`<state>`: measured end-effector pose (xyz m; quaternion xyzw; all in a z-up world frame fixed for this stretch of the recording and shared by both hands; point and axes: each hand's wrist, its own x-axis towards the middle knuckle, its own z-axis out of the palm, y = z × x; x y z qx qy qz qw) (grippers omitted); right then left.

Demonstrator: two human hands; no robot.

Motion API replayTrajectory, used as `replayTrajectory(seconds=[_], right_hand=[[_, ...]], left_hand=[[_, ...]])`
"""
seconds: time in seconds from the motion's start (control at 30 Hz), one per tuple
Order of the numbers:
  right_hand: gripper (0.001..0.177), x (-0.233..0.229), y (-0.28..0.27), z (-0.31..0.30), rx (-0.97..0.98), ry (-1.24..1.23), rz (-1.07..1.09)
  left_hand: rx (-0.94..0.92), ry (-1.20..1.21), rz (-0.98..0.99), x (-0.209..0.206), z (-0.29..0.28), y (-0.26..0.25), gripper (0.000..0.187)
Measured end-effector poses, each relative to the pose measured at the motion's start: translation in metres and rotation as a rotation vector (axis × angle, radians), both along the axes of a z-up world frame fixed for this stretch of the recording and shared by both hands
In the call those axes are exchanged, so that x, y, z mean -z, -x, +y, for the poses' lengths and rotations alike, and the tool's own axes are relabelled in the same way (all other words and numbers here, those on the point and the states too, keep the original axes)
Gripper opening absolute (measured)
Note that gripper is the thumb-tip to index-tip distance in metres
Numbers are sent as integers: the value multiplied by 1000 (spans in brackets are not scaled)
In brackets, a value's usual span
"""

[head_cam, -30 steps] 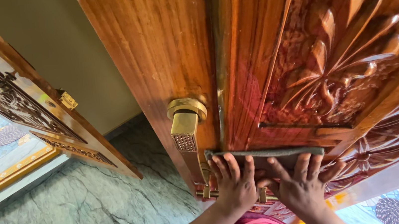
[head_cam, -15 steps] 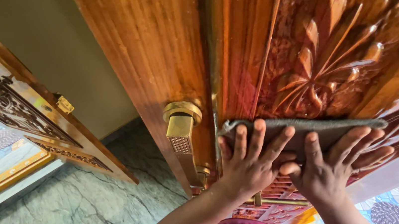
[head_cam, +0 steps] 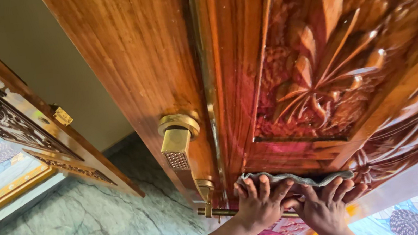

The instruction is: The person wipes the surface of a wooden door with a cloth. They focus on the area around the handle and the carved details, moving the cloth back and forth repeatedly.

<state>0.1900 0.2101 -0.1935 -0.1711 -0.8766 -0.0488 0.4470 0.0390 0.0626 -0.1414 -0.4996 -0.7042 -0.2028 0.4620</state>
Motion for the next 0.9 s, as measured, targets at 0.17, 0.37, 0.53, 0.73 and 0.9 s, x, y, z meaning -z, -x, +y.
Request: replayTrajectory(seconds=[0.17,0.37,0.53,0.73,0.9], right_hand=[[100,-89,-15,11,170,-163,81],[100,-176,-41,26,329,-179,66],[102,-159,-60,42,329,-89,114],[115,-59,-80,57,219,28,65],[109,-3,-105,62,179,70,-95]], left_hand=[[44,-65,86,-68,17,-16,76],[101,-89,69,-135,53,-51,67],[77,-50,134,-132,75,-73,55],[43,17,168,-64,75,-87,57],[50,68,113,-13,76,-95,67]])
